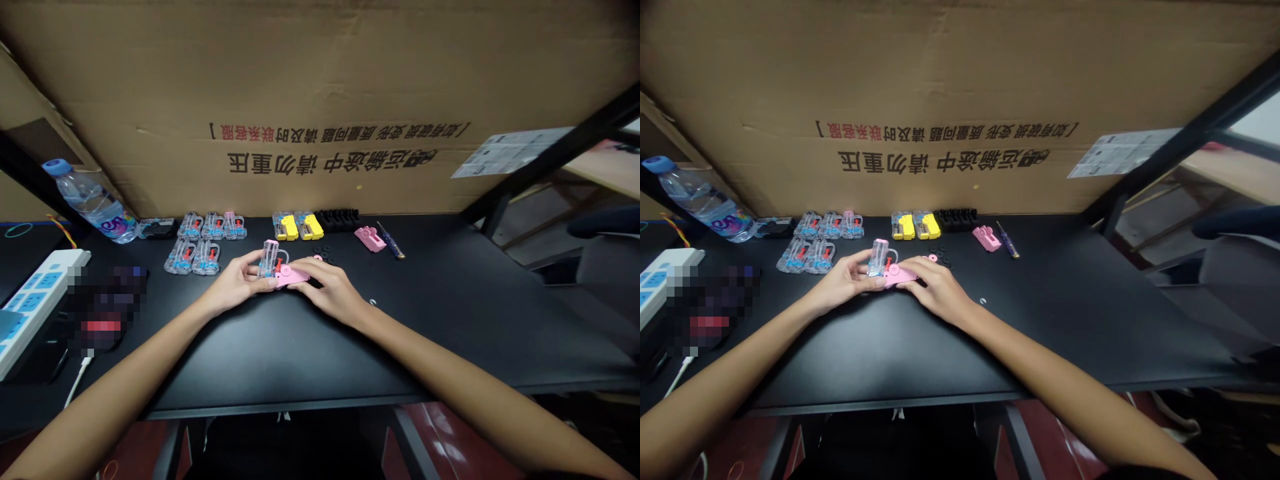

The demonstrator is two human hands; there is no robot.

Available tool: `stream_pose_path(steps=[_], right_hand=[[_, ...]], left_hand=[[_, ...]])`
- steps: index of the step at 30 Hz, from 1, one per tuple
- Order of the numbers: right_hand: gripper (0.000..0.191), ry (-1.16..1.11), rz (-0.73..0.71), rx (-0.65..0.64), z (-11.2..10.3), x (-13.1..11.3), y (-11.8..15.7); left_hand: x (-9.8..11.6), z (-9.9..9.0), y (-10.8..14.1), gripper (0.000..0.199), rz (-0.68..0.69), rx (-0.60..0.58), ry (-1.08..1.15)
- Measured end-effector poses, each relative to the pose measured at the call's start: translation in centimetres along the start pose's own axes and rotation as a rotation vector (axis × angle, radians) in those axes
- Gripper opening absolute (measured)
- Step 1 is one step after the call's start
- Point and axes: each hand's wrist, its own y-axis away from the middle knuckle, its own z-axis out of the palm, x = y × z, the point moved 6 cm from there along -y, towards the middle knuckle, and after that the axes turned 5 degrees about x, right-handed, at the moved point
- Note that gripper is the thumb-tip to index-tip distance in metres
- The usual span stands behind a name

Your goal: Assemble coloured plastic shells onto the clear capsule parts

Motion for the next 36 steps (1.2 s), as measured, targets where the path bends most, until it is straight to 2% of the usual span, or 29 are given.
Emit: stream_pose_path(steps=[7,14,26,36], right_hand=[[0.028,0.000,0.024,-0.009,0.21,0.07,0.00],[0.024,0.037,0.046,-0.009,0.29,-0.14,-0.22],[0.026,0.040,0.038,-0.076,0.41,0.15,0.09],[0.023,0.021,0.059,-0.009,0.33,0.18,0.07]], left_hand=[[0.04,0.09,0.17,0.088,-0.047,-0.002,0.018],[0.20,0.37,0.14,0.064,-0.004,-0.010,0.054],[-0.21,0.43,0.23,0.059,0.018,-0.046,0.001],[0.02,0.78,0.37,0.059,0.029,-0.055,-0.001]])
